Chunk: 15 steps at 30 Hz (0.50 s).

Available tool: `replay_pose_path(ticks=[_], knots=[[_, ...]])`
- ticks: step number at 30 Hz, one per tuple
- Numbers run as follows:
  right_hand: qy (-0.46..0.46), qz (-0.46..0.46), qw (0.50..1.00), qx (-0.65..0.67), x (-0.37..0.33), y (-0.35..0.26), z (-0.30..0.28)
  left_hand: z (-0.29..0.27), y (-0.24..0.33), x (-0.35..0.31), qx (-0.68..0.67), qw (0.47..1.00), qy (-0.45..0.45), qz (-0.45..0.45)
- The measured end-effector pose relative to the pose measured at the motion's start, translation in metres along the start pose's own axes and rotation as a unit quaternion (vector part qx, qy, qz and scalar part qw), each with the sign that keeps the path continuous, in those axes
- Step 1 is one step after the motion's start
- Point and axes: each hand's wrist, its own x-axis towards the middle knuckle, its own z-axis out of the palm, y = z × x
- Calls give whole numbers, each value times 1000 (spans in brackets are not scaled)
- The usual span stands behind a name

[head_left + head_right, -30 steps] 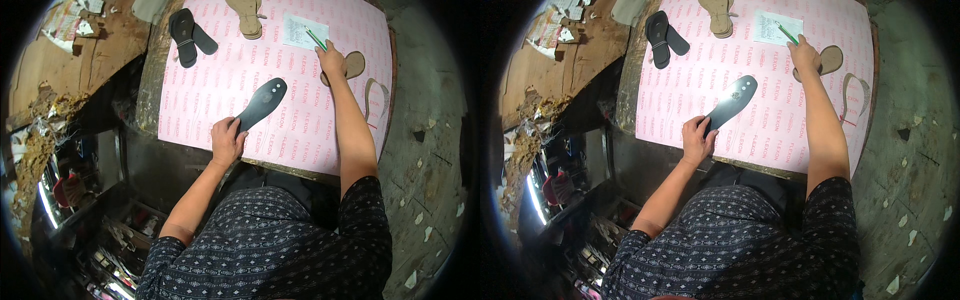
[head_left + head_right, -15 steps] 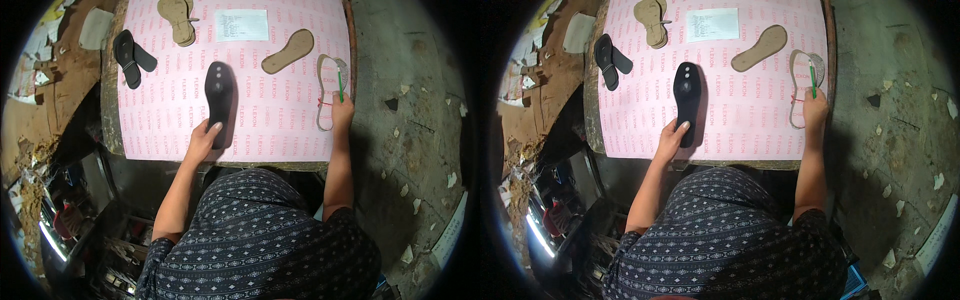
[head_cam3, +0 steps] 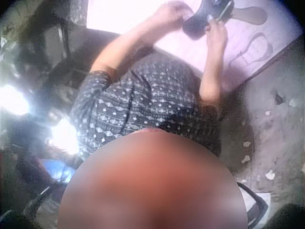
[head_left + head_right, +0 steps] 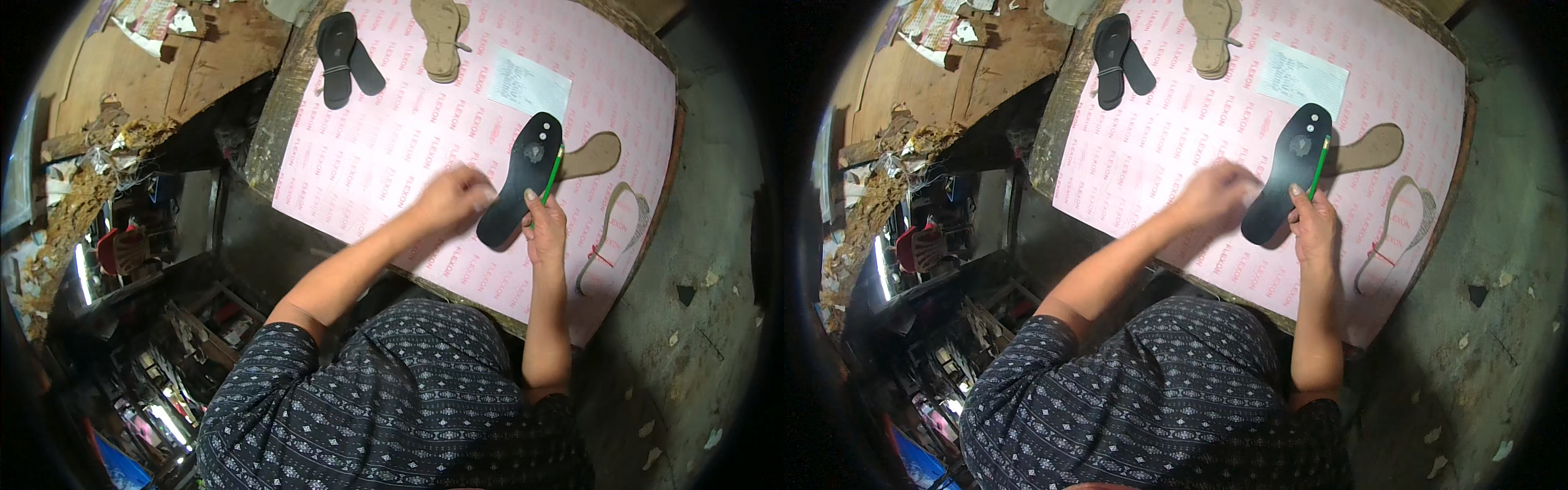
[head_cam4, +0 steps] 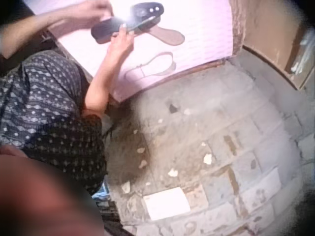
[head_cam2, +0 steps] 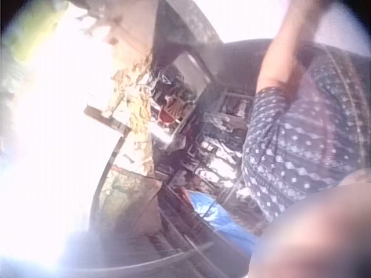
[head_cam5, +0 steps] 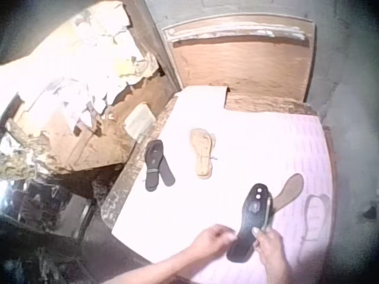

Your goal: The person marks several shoe parts on a workbench using a green pencil. They handle a black insole, a tan sole, and a strap, drawing lines and dots on each piece while occasionally writing on a small paper note.

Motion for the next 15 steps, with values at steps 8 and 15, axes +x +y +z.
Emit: replay_pose_path(ticks=[8, 15], knots=[[-84, -28, 990, -110, 55, -36, 116, -241, -131, 82, 439, 778, 448, 38], [-179, -178, 966, -59, 200, -44, 292, -272, -143, 78, 448, 869, 206, 31]])
